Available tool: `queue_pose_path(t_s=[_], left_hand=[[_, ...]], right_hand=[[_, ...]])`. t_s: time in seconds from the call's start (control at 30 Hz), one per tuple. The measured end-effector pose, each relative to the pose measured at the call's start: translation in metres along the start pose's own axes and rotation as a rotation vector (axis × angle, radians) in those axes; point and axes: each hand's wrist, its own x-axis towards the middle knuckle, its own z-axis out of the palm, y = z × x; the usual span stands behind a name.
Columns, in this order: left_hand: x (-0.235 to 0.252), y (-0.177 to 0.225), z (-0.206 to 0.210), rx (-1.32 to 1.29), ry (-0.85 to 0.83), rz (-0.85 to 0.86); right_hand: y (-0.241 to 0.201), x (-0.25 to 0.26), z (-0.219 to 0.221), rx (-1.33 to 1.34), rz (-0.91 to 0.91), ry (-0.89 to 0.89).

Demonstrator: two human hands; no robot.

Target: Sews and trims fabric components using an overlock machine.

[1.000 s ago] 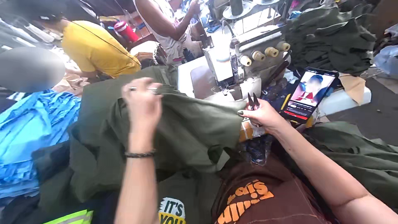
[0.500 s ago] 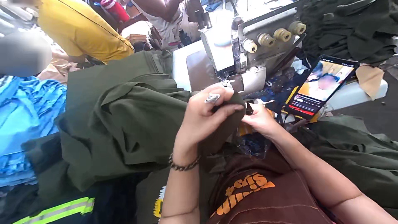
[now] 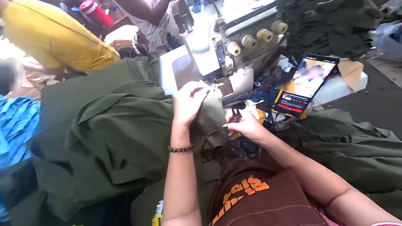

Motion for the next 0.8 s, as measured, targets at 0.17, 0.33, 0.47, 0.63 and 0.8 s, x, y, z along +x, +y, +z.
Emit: queue_pose_path(t_s=[0.17, 0.33, 0.47, 0.63, 0.8], left_hand=[[0.015, -0.013, -0.012, -0.041, -0.118, -0.025], [0.027, -0.021, -0.021, -0.009, -0.194, -0.024], [0.030, -0.028, -0.023, -0.151, -0.214, -0.014], [0.025, -0.038, -0.027, -0.387, -0.276, 0.053], [0.007, -0.029, -0.034, -0.585, -0.221, 0.084]], right_hand=[[-0.002, 0.001, 0.000, -0.737, -0.300, -0.129], [-0.005, 0.006, -0.005, -0.966, -0.377, -0.202], [-0.013, -0.003, -0.011, -0.750, -0.203, -0.277], [-0.020, 0.009, -0.010, -0.499, -0.054, 0.064], [-0.017, 0.030, 0.005, -0.479, 0.035, 0.039]])
